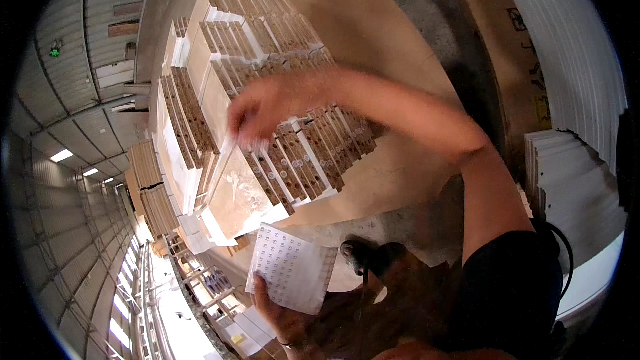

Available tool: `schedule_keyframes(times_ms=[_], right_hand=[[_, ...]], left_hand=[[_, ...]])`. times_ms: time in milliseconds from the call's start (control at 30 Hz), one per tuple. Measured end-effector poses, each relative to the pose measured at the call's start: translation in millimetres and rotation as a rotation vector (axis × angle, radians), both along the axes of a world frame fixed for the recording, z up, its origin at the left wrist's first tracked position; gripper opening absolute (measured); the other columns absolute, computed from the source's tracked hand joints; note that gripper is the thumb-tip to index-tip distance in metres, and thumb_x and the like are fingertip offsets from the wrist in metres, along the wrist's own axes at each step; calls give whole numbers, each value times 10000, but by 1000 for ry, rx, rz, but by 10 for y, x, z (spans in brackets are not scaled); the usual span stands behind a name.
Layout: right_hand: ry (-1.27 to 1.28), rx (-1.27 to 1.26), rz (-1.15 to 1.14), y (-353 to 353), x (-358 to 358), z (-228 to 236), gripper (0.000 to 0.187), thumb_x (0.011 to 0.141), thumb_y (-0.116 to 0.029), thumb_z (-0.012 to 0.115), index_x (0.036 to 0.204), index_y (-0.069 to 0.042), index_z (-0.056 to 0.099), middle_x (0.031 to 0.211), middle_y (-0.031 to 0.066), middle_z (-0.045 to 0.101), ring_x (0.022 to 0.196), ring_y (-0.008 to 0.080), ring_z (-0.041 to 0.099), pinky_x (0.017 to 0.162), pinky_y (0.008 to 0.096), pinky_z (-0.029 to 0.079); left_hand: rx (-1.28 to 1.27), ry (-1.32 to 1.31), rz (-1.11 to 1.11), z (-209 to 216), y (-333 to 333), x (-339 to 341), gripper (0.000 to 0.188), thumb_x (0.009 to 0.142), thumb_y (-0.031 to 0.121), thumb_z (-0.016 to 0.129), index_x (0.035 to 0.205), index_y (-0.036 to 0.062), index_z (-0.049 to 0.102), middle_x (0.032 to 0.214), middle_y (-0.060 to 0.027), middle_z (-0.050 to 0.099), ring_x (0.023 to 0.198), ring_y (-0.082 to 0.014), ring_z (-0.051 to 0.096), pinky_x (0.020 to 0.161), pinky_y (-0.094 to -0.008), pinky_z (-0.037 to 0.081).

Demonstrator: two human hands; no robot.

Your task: The person peels small circular labels from a sheet and attaches them to the ends of stacked wooden boards.

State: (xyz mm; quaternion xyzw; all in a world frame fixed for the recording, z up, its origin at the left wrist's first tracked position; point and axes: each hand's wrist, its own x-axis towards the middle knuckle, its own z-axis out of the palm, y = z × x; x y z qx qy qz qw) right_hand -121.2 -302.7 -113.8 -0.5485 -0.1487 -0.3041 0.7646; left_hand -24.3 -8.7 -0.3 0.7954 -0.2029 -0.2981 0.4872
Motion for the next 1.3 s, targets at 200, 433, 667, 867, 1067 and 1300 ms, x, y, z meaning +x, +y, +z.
schedule_keyframes(times_ms=[200,433,667,867,1067,1300], right_hand=[[320,310,-350,-741,-149,-1533,271,808,-319,554,875,-57,562,761,-29,515,636,50,443,565,190,380],[465,235,-263,-637,-2,-2089,164,801,-218,534,887,-79,545,773,-51,488,711,45,446,626,194,402],[515,176,-264,-619,-45,-2142,137,797,-182,528,872,-68,545,787,-41,499,718,51,452,617,197,411],[607,-22,-449,-623,1,-2120,162,776,-201,591,843,-55,568,754,-16,539,648,84,493,548,226,425],[769,-21,-655,-624,46,-2080,165,723,-166,661,796,-54,565,712,-7,544,593,88,490,491,233,401],[427,93,-524,-708,-13,-2259,140,722,-86,638,792,-46,524,738,0,543,670,75,480,566,229,401]], left_hand=[[-77,-23,8,83,24,55,458,846,330,437,1090,-58,433,984,-164,539,875,-240,550,745,-344,451],[-12,34,81,-8,-121,-31,463,857,338,392,1090,-59,443,1010,-180,523,923,-273,515,808,-369,408],[-30,26,31,-34,-4,107,460,852,345,405,1092,-46,440,1004,-169,528,921,-267,517,798,-358,417],[110,-181,24,-43,35,124,498,835,370,428,1125,-36,415,1021,-169,517,930,-267,511,798,-371,415],[30,-188,11,-120,-109,-156,514,830,383,432,1124,-38,415,1015,-170,516,929,-262,512,802,-369,414],[-58,-19,56,-12,-167,-182,531,816,399,450,1103,-48,431,995,-166,525,909,-265,519,786,-369,413]])
